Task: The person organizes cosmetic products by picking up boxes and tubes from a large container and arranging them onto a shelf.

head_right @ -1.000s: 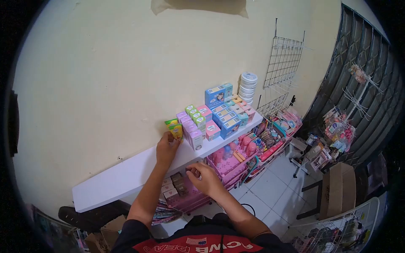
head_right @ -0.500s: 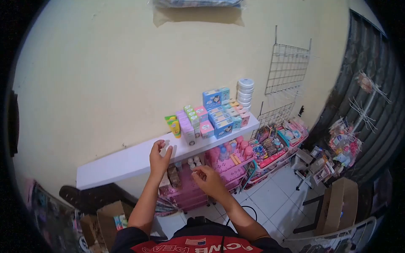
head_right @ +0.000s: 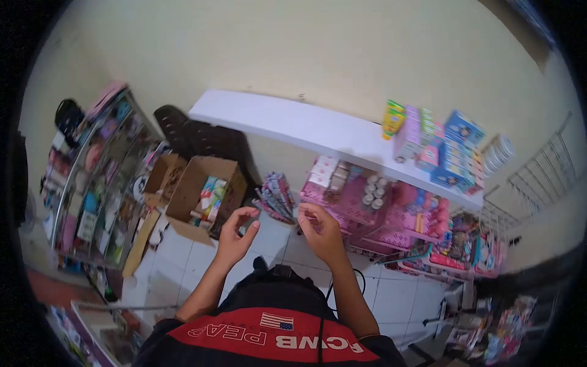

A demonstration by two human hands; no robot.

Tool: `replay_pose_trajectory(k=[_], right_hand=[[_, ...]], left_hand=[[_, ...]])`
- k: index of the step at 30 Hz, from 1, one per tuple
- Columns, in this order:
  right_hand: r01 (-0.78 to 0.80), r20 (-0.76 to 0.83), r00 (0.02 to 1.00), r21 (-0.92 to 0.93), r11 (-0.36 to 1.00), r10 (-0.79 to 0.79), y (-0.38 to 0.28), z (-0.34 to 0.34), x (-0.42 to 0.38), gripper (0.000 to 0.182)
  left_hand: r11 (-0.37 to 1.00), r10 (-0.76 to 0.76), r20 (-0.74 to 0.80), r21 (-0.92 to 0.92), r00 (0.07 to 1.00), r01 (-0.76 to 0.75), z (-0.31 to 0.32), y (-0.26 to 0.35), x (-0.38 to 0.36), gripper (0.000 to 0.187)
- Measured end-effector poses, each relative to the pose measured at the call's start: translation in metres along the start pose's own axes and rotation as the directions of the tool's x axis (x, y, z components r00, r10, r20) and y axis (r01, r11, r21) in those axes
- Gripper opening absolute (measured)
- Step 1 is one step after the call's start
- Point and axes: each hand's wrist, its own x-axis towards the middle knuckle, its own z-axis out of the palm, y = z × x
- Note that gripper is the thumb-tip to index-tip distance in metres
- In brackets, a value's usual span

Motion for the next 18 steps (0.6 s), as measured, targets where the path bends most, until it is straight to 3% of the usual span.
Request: replay_pose_trajectory(k=[8, 13, 18], right_hand=[[-0.089, 0.267, 0.959, -0.023, 0.996, 0.092, 0.016, 0.094, 0.007, 0.026], [0.008, 0.260, 0.965, 0.054, 0.999, -0.022, 0.033, 0.166, 0.024, 0.026], [-0.024, 0.236, 0.972, 0.007, 1.000, 0.022, 0.048, 0.229, 0.033, 0.026]], left_hand=[[0.980, -0.200, -0.245, -0.058, 0.949, 0.192, -0.102, -0.023, -0.059, 0.033], [0.986, -0.150, -0.322, -0.111, 0.935, 0.120, -0.177, -0.032, -0.061, 0.038], [0.982, -0.178, -0.408, -0.128, 0.895, 0.137, -0.263, -0.055, -0.071, 0.038]])
